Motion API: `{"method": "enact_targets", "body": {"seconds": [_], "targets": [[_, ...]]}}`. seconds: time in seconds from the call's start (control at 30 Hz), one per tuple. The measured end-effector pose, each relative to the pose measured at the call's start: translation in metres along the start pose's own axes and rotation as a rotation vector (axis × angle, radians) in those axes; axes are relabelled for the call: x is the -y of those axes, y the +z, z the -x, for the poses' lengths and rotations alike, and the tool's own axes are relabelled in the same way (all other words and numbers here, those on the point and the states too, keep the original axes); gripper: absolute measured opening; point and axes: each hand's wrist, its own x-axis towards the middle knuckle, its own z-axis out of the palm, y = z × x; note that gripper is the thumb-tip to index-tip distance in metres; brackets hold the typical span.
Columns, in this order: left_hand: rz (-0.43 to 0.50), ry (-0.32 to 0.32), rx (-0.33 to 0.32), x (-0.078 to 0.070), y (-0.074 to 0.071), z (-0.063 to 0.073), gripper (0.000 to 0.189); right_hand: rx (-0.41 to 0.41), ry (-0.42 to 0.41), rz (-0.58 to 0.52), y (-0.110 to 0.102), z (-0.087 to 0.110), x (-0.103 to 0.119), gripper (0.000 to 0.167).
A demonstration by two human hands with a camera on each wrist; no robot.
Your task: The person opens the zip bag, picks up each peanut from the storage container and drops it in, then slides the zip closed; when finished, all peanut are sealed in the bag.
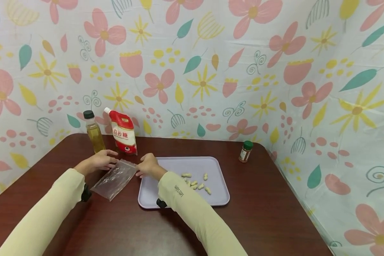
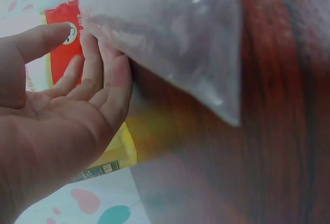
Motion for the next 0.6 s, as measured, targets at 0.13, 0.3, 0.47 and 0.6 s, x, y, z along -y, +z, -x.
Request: {"method": "enact_targets", "body": {"seconds": [0.13, 0.3, 0.47, 0.6], "targets": [[0.009, 0.012, -0.006, 0.002, -0.002, -0.001, 0.052, 0.012, -0.021, 0.004, -0.004, 0.001, -0.001, 0.025], [-0.056, 0.027, -0.039, -0.001, -0.003, 0.005, 0.039, 0.007, -0.081, 0.023, -0.010, 0.006, -0.002, 0.010], [-0.078, 0.086, -0.063, -0.007, -0.001, 0.014, 0.033, 0.002, -0.160, 0.023, -0.021, 0.017, 0.000, 0.009], [-0.074, 0.135, -0.062, -0.015, 0.003, 0.025, 0.030, 0.020, -0.251, 0.077, -0.033, 0.031, 0.004, 0.007]]}}
